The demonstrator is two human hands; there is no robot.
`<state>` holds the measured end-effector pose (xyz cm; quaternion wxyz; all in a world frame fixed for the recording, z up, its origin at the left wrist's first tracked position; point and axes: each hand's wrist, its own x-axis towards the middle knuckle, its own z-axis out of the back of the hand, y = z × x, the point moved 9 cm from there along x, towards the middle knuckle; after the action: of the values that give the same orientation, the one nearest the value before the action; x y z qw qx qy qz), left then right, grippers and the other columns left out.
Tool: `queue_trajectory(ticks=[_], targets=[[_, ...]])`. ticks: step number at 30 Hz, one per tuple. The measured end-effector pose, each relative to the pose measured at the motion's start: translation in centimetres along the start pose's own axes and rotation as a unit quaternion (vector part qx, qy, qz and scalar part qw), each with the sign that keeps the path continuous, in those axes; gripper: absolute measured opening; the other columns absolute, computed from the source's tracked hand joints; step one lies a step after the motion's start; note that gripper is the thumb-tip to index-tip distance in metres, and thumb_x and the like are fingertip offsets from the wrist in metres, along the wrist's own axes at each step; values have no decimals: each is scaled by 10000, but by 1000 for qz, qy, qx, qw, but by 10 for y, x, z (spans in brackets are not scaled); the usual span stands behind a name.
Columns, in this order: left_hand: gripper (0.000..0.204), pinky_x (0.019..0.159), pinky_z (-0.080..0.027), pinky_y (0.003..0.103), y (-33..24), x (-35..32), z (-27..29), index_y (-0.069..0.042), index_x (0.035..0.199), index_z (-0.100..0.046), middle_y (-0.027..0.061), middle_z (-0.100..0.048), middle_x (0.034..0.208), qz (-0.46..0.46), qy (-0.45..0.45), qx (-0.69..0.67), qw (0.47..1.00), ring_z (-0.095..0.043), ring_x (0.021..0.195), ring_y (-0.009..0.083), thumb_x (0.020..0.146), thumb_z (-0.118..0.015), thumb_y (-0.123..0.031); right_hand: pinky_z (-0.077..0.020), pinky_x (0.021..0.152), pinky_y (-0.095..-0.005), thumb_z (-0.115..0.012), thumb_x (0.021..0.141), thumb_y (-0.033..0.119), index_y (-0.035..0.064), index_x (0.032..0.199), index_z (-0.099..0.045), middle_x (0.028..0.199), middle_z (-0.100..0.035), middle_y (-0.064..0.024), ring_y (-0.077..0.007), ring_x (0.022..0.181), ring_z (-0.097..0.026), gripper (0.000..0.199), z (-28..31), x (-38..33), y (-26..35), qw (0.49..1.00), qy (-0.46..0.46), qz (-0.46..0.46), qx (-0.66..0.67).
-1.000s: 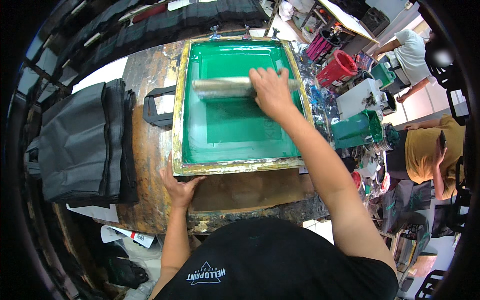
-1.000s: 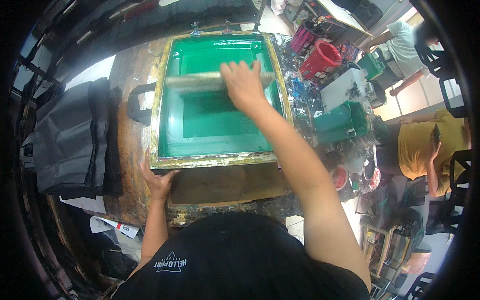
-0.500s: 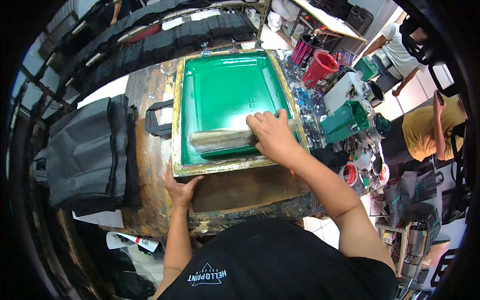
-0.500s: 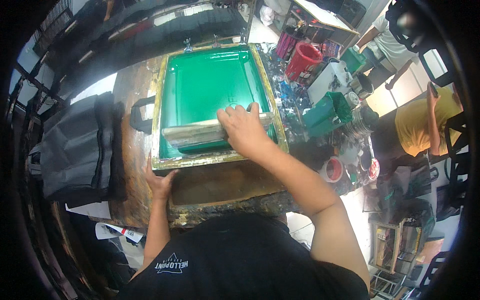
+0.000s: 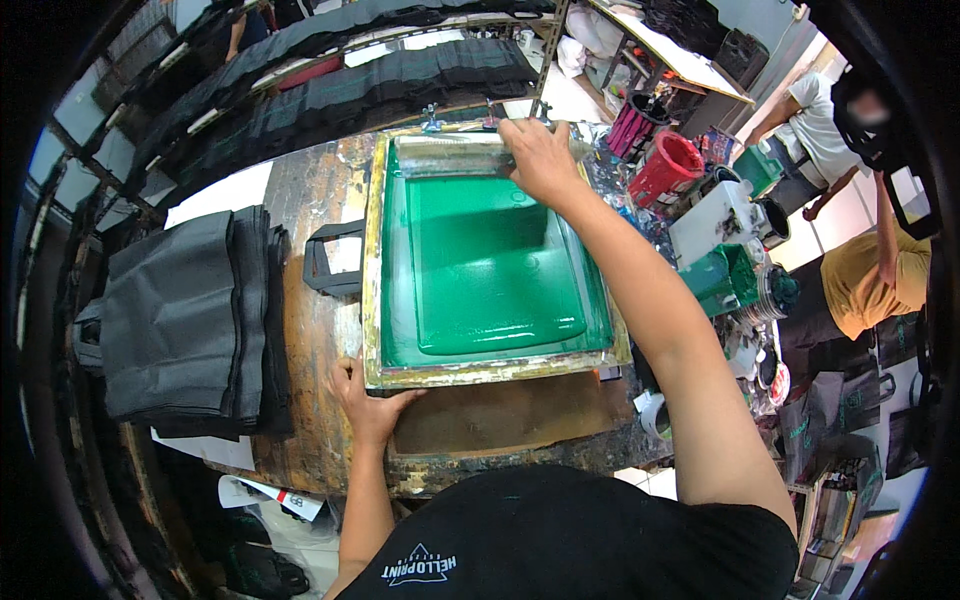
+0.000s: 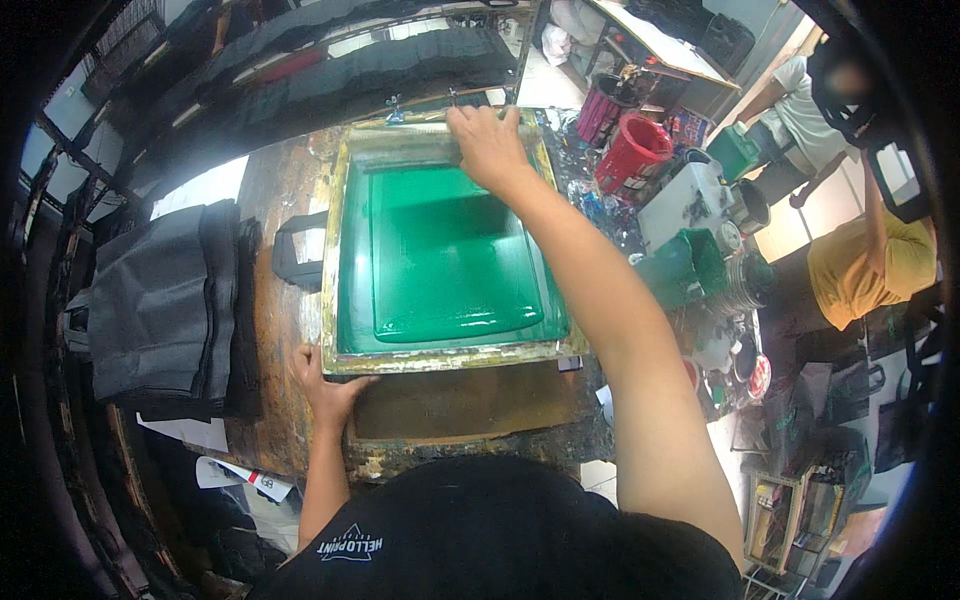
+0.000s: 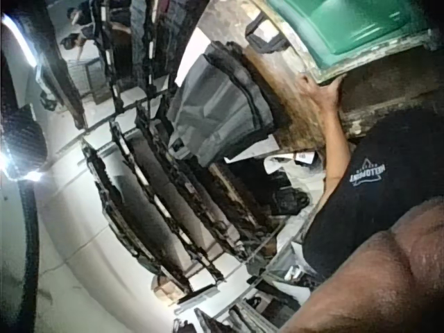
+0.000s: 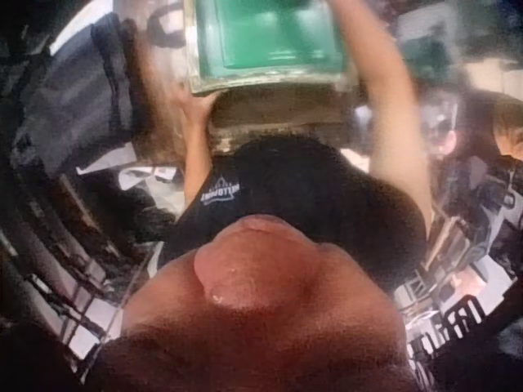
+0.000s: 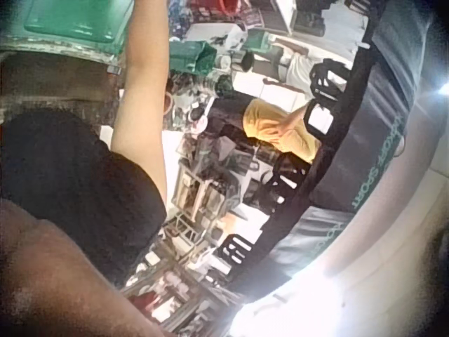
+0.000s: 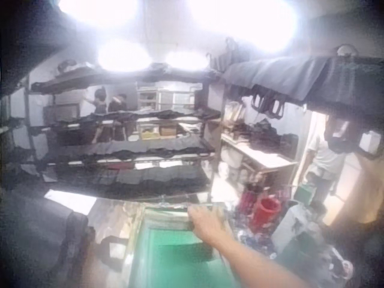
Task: The person performs screen printing on black bags by applying green ink through a stencil using a squeegee, lifting the frame to reveal the printed design, and then setting the bags aside to stack them.
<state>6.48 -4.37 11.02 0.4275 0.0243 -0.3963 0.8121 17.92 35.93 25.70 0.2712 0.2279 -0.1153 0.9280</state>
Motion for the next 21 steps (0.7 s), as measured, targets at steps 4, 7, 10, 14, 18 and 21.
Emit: queue_trajectory(ticks=[4, 7, 10, 14, 18, 21], targets=[[986, 954, -360, 498, -15, 6, 4, -58, 1222, -684, 105, -472, 1054, -13, 13, 50, 999, -475, 1043, 337, 422, -1005, -537, -385, 921, -584, -670, 840, 20, 119, 1177, -572, 1053, -639, -34, -252, 1050, -644, 365, -42, 27, -14, 1000, -7, 7, -28], [990, 948, -345, 502, -13, 7, 2, -66, 1227, -683, 97, -454, 1036, -14, 27, 54, 998, -454, 1033, 329, 426, -997, -554, -377, 921, -570, -649, 857, 16, 122, 1169, -571, 1032, -633, -26, -246, 1038, -642, 339, -62, 35, -14, 999, -22, 21, -30], [1015, 951, -334, 502, -11, 6, -2, -51, 1244, -673, 93, -440, 1034, -8, 47, 53, 997, -444, 1030, 327, 430, -995, -565, -389, 949, -579, -768, 793, 100, 135, 1233, -546, 1102, -631, -24, -244, 1097, -630, 494, -82, 39, -14, 999, 7, 20, -36], [1119, 969, -328, 497, -6, 5, -6, -19, 1323, -642, 94, -445, 1048, 13, 99, 72, 992, -443, 1046, 317, 466, -953, -666, -396, 967, -568, -830, 765, 154, 142, 1281, -539, 1152, -634, -26, -244, 1134, -625, 593, -98, 43, -12, 997, 59, 11, -49], [1230, 997, -330, 501, -21, 23, 14, 7, 1429, -595, 113, -485, 1102, -15, 55, 41, 998, -461, 1087, 322, 561, -822, -835, -403, 938, -586, -627, 911, 83, 131, 1243, -593, 1145, -676, -46, -259, 1116, -642, 337, -106, 33, -9, 998, -8, 23, -59], [1180, 1010, -354, 493, -65, 79, 22, 19, 1463, -572, 155, -535, 1144, -110, -6, 44, 993, -497, 1109, 342, 690, -732, -857, -421, 959, -574, -612, 921, 77, 128, 1259, -590, 1156, -681, -59, -268, 1141, -644, 342, -106, 29, -14, 998, 6, 17, -54]])
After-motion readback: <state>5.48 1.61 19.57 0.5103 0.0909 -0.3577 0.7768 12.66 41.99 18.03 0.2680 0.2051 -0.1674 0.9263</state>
